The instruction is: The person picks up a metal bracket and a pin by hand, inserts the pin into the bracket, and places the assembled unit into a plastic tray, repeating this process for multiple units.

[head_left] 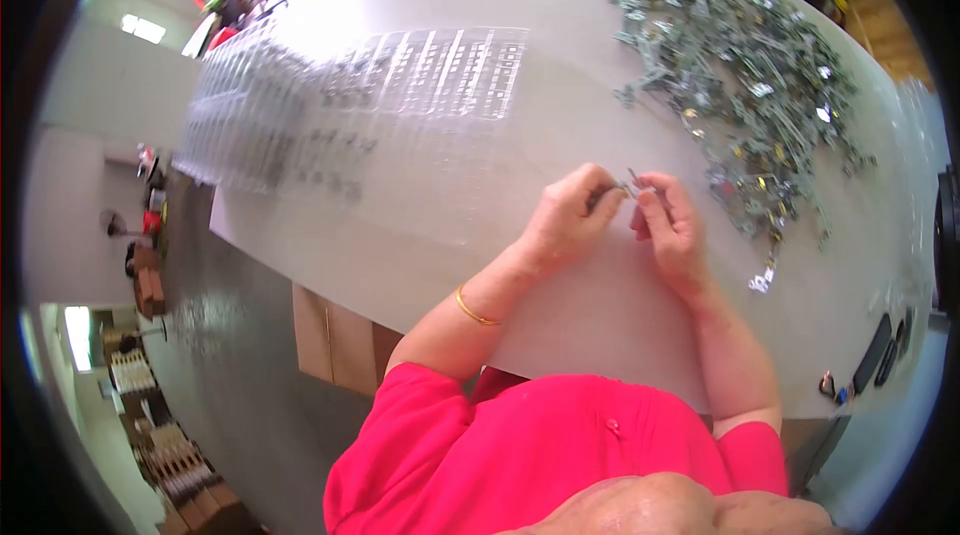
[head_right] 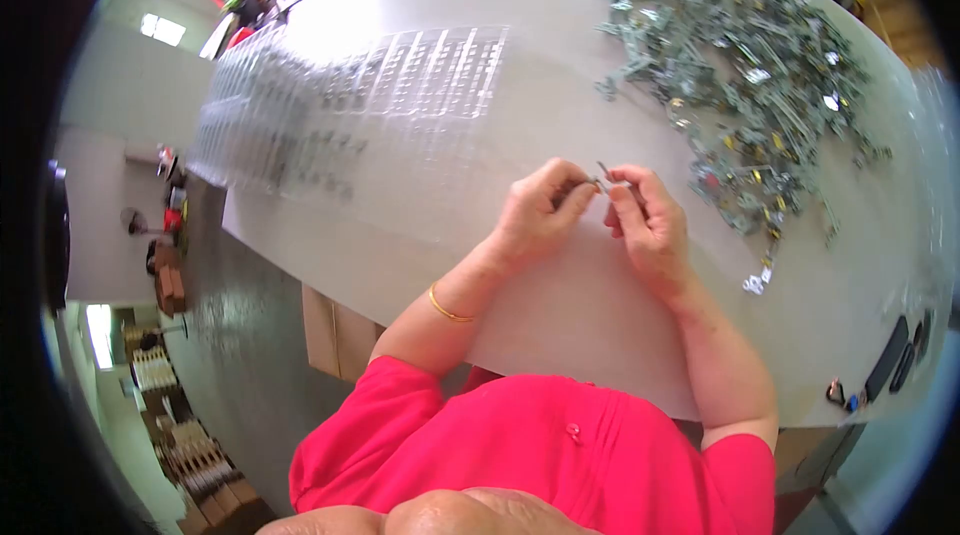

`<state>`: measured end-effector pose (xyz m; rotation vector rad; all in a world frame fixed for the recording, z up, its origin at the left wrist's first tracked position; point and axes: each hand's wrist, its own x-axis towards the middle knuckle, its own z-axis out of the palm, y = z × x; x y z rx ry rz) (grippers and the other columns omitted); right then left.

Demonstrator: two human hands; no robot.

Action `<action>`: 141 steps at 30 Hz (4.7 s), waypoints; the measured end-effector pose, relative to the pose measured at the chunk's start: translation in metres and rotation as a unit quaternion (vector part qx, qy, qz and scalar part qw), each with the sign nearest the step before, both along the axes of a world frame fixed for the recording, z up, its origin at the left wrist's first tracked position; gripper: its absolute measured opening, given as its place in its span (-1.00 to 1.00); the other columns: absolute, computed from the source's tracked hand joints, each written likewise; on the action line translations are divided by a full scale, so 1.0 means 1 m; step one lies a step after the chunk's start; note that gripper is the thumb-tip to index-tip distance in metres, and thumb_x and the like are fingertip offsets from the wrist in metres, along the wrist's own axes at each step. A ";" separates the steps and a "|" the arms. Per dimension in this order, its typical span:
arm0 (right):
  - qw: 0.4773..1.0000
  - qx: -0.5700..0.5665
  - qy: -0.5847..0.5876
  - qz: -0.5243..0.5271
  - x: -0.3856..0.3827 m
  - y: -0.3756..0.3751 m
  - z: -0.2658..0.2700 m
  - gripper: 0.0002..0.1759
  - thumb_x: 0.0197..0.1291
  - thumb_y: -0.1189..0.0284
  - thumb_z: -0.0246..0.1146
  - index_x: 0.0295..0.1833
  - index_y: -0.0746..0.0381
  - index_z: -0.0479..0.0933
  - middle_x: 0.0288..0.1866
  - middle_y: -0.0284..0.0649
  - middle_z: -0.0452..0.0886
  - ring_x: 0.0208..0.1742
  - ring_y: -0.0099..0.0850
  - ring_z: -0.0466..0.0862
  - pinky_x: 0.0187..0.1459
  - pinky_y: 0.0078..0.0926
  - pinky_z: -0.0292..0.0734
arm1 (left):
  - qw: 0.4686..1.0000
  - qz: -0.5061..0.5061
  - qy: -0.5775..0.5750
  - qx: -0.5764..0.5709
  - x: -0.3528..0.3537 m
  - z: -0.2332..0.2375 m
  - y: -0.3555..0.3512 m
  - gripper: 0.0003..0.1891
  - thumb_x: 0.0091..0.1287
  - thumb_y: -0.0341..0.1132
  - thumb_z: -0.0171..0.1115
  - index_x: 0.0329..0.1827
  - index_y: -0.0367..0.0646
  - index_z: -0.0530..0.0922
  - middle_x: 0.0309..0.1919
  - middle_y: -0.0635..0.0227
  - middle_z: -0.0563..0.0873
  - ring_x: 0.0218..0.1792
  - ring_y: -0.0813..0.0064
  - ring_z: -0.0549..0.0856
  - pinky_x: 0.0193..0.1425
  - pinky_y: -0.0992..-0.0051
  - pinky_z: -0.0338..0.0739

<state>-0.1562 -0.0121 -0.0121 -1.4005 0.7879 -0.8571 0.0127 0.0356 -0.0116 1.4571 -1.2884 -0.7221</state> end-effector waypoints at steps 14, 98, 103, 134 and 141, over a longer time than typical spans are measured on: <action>0.993 -0.061 -0.014 -0.100 -0.007 -0.003 -0.010 -0.94 0.49 0.51 0.20 -0.01 0.19 0.55 -0.32 -0.50 0.45 -0.37 -0.68 0.41 -0.32 -0.71 0.37 | 0.983 -0.077 -0.133 -0.102 -0.001 -0.002 0.004 -0.86 0.32 -0.41 0.36 -0.22 -0.24 0.55 -0.46 0.21 0.63 -0.44 0.23 0.68 -0.37 0.30 0.53; 0.955 0.192 -0.223 -0.027 -0.004 -0.008 -0.007 -0.85 0.51 0.40 0.19 0.05 0.22 0.57 0.01 -0.35 0.65 0.02 -0.58 0.64 0.13 -0.52 0.61 | 0.929 -0.182 0.321 0.016 0.025 0.003 -0.007 -0.69 0.60 -0.32 0.07 0.28 -0.28 0.52 0.22 0.12 0.65 0.21 0.32 0.65 0.35 0.25 0.54; 0.990 0.042 -0.125 -0.046 0.001 0.001 -0.005 -0.89 0.47 0.44 0.25 0.00 0.23 0.58 -0.18 -0.43 0.62 -0.17 -0.67 0.57 -0.10 -0.67 0.51 | 0.927 -0.164 0.338 0.016 0.025 0.003 -0.007 -0.73 0.62 -0.24 0.06 0.10 -0.27 0.58 -0.07 0.25 0.74 -0.02 0.45 0.71 0.17 0.41 0.60; 0.985 -0.168 -0.004 -0.038 0.001 0.008 -0.006 -0.85 0.38 0.55 0.30 0.02 0.23 0.57 -0.34 -0.35 0.55 -0.36 -0.63 0.51 -0.29 -0.62 0.47 | 0.986 -0.146 -0.063 0.048 0.015 0.011 0.001 -0.87 0.49 -0.36 0.21 -0.16 -0.26 0.61 -0.57 0.44 0.57 -0.54 0.67 0.50 -0.45 0.56 0.40; 0.968 -0.220 -0.030 -0.115 0.001 0.003 -0.006 -0.92 0.35 0.55 0.32 -0.07 0.21 0.61 -0.23 -0.39 0.53 -0.29 -0.59 0.48 -0.25 -0.60 0.43 | 0.982 -0.166 0.003 0.091 0.009 0.020 0.004 -0.79 0.49 -0.29 0.23 -0.22 -0.29 0.58 -0.57 0.36 0.59 -0.56 0.60 0.52 -0.49 0.52 0.40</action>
